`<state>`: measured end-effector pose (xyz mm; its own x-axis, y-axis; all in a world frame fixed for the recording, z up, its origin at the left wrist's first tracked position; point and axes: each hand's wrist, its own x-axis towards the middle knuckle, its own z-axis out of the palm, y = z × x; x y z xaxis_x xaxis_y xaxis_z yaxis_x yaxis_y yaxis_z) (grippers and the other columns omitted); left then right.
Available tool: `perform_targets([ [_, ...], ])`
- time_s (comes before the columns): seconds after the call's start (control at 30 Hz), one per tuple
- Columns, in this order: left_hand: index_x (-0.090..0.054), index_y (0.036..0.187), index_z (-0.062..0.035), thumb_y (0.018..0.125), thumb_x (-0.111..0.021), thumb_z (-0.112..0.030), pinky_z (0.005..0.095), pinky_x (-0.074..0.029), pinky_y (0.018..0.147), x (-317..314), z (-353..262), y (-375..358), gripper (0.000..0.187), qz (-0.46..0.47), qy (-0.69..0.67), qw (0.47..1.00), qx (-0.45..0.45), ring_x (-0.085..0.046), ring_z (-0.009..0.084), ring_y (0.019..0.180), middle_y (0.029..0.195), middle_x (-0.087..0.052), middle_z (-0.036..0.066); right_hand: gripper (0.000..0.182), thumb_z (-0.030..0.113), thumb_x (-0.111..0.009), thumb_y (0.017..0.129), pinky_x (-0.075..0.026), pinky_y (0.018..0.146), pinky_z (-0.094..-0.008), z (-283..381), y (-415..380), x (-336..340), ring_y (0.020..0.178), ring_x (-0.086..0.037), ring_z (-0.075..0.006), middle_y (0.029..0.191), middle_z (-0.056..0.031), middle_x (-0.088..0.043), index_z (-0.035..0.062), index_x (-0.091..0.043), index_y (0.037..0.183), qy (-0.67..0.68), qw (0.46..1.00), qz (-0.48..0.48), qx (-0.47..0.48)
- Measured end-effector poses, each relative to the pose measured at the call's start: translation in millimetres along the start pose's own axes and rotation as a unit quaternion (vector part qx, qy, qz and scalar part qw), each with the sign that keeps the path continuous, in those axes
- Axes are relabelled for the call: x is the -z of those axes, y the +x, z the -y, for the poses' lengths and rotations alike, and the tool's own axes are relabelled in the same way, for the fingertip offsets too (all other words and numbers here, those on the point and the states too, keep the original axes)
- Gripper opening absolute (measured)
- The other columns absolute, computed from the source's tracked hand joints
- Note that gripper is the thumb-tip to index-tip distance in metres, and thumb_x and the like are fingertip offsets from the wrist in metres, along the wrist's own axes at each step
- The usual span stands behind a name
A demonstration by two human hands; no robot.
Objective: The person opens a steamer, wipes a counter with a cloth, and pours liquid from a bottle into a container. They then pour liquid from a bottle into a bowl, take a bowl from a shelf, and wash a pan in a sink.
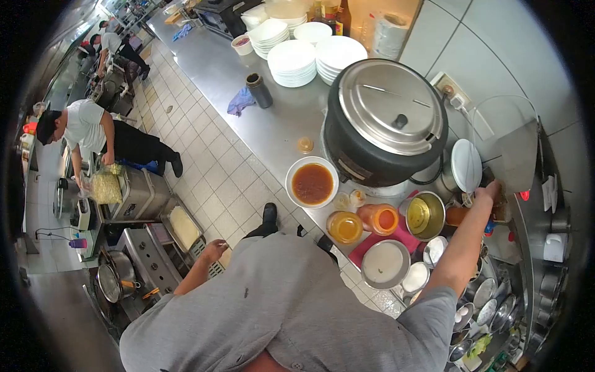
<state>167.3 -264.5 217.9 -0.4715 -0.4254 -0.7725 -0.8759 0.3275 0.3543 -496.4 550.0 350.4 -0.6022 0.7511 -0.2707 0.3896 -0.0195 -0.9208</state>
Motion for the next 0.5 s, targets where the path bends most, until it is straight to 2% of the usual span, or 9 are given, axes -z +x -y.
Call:
perform_targets([
  [0.03, -0.058, 0.141, -0.0021, 0.099, -0.068, -0.036, 0.0376, -0.051, 0.105, 2, 1, 5, 0.055, 0.0, -0.001, 1.0, 0.0, -0.067, 0.0312, 0.121, 0.127, -0.071, 0.021, 0.053, 0.038, -0.051, 0.101, -0.031, 0.122, -0.0518, 24, -35, -1, 0.141, -0.049, -0.0338, 0.151, -0.0183, -0.055, 0.0068, -0.057, 0.143, 0.223, 0.974, 0.034, -0.029],
  [0.07, -0.058, 0.142, -0.0027, 0.099, -0.067, -0.037, 0.0378, -0.051, 0.105, 6, 1, 13, 0.055, 0.011, 0.017, 1.0, -0.002, -0.067, 0.0315, 0.121, 0.128, -0.071, 0.021, 0.056, 0.036, -0.054, 0.102, -0.027, 0.123, -0.0558, 62, -120, 5, 0.146, -0.043, -0.0358, 0.158, -0.021, -0.045, 0.012, -0.048, 0.153, 0.266, 0.955, 0.07, -0.108],
  [0.17, -0.057, 0.143, -0.0035, 0.099, -0.067, -0.039, 0.0387, -0.052, 0.104, 27, 21, 57, 0.058, 0.036, 0.019, 0.999, 0.0, -0.066, 0.0321, 0.121, 0.128, -0.07, 0.022, 0.063, 0.033, -0.057, 0.104, -0.028, 0.122, -0.0577, 49, -119, 36, 0.15, -0.037, -0.0366, 0.163, -0.0217, -0.035, 0.0095, -0.038, 0.159, 0.284, 0.951, 0.085, -0.083],
  [0.27, -0.057, 0.143, -0.0045, 0.097, -0.07, -0.036, 0.0393, -0.053, 0.102, 70, 21, 90, 0.058, 0.036, 0.075, 0.997, -0.003, -0.067, 0.0318, 0.12, 0.127, -0.071, 0.021, 0.065, 0.029, -0.059, 0.105, -0.035, 0.119, -0.0506, 62, -242, 88, 0.148, -0.04, -0.0362, 0.163, -0.0229, -0.033, 0.0036, -0.034, 0.159, 0.196, 0.953, 0.222, 0.06],
  [0.3, -0.058, 0.143, -0.0044, 0.097, -0.069, -0.034, 0.0396, -0.054, 0.102, 79, 70, 153, 0.056, 0.049, 0.112, 0.99, -0.069, -0.067, 0.0321, 0.12, 0.126, -0.071, 0.022, 0.063, 0.027, -0.06, 0.106, -0.039, 0.116, -0.0479, 60, -288, 106, 0.146, -0.043, -0.035, 0.162, -0.0235, -0.035, 0.0013, -0.035, 0.158, 0.15, 0.944, 0.266, 0.126],
  [0.37, -0.058, 0.141, -0.0042, 0.096, -0.068, -0.028, 0.0401, -0.054, 0.101, 100, 148, 262, 0.052, 0.057, 0.183, 0.96, -0.203, -0.068, 0.0328, 0.118, 0.125, -0.071, 0.023, 0.056, 0.027, -0.058, 0.107, -0.049, 0.104, -0.0409, 60, -387, 118, 0.128, -0.061, -0.0284, 0.15, -0.0206, -0.052, 0.0005, -0.041, 0.154, 0.118, 0.954, 0.208, 0.18],
  [0.4, -0.055, 0.143, -0.0042, 0.094, -0.068, -0.022, 0.0415, -0.054, 0.1, 128, 113, 256, 0.053, 0.014, 0.189, 0.967, -0.172, -0.069, 0.034, 0.115, 0.125, -0.07, 0.026, 0.056, 0.027, -0.058, 0.107, -0.049, 0.104, -0.0409, 55, -424, 127, 0.128, -0.061, -0.0284, 0.15, -0.0206, -0.052, 0.0005, -0.041, 0.154, 0.113, 0.958, 0.197, 0.177],
  [0.47, -0.049, 0.146, -0.0044, 0.091, -0.07, -0.018, 0.0425, -0.054, 0.098, 186, 21, 225, 0.061, -0.082, 0.054, 0.982, -0.161, -0.068, 0.0342, 0.115, 0.124, -0.069, 0.026, 0.05, 0.027, -0.059, 0.107, -0.054, 0.086, -0.0322, 44, -489, 128, 0.103, -0.069, -0.0191, 0.131, -0.0167, -0.065, 0.0006, -0.048, 0.148, 0.095, 0.951, 0.215, 0.2],
  [0.5, -0.047, 0.147, -0.0049, 0.09, -0.072, -0.018, 0.0429, -0.054, 0.096, 210, -23, 224, 0.063, -0.09, 0.047, 0.973, -0.208, -0.068, 0.0345, 0.113, 0.122, -0.069, 0.025, 0.043, 0.023, -0.061, 0.105, -0.053, 0.075, -0.0271, 42, -529, 108, 0.092, -0.068, -0.0136, 0.116, -0.0115, -0.07, 0.0005, -0.053, 0.141, 0.125, 0.939, 0.238, 0.215],
])
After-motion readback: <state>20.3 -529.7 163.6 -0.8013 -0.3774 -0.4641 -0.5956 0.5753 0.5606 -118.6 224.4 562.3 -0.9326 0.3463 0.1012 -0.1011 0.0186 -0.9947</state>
